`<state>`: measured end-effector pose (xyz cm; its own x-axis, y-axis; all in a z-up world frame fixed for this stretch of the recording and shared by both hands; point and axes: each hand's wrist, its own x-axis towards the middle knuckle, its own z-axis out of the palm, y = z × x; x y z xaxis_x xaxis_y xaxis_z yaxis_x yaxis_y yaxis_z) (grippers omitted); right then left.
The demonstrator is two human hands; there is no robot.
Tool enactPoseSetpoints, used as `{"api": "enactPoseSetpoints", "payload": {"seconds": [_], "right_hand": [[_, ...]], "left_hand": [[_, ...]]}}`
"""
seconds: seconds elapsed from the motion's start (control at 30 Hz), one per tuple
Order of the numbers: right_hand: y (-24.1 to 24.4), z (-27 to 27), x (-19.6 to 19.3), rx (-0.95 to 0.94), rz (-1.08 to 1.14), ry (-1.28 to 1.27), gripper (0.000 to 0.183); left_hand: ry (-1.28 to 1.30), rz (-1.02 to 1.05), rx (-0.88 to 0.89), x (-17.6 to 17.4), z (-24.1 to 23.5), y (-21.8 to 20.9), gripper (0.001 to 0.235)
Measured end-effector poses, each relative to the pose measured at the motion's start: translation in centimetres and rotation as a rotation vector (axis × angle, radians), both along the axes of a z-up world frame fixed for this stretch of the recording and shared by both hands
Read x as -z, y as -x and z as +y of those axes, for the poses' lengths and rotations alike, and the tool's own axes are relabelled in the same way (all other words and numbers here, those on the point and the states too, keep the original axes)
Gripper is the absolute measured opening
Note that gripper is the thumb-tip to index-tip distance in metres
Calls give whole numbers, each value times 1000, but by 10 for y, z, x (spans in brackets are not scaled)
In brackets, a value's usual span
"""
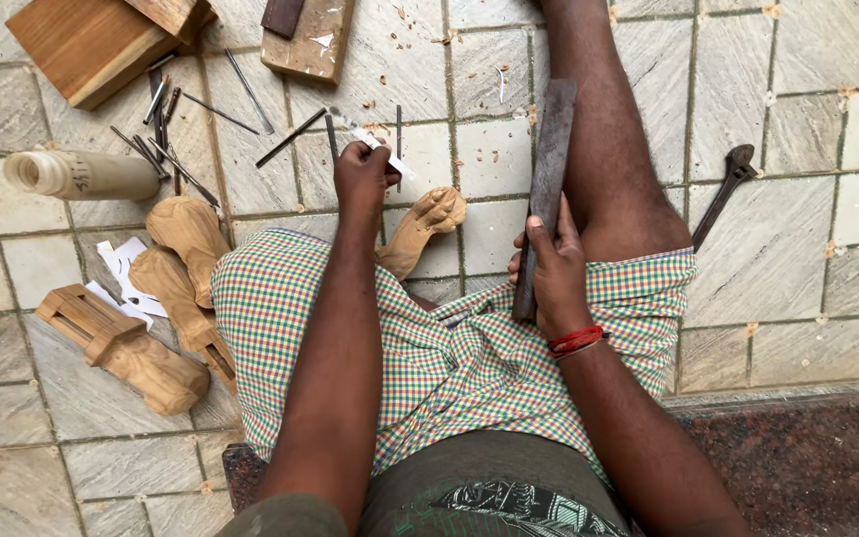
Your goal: The person sits on the floor and carves a small wooden piece using a chisel and a wooden mallet. They hold the wood between their feet for stability while striking the chisel to shape the object.
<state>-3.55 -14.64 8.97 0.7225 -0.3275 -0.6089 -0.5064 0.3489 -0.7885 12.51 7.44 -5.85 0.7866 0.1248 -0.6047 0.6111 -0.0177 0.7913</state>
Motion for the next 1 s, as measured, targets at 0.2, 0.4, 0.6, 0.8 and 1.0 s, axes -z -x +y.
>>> {"api": "enactPoseSetpoints", "payload": {"seconds": [0.2,0.4,0.6,0.8,1.0], "right_hand": [[1,2,-6,-38,-26,46,75],[7,8,-10,-115,-76,168,76],[-18,4,-35,-393,-249,294,78],[-99,1,-87,-945,-603,864,55],[-156,50,-91,-1315,-728,1483,43]], "left_hand": [[66,-11,-261,-41,-31,60,23],[136,-143,-409,-34,-52,91,20],[52,-284,-293,-22,-50,91,17],[31,-374,-247,-22,-51,94,16],[-156,-391,-140,-36,-51,87,16]]}}
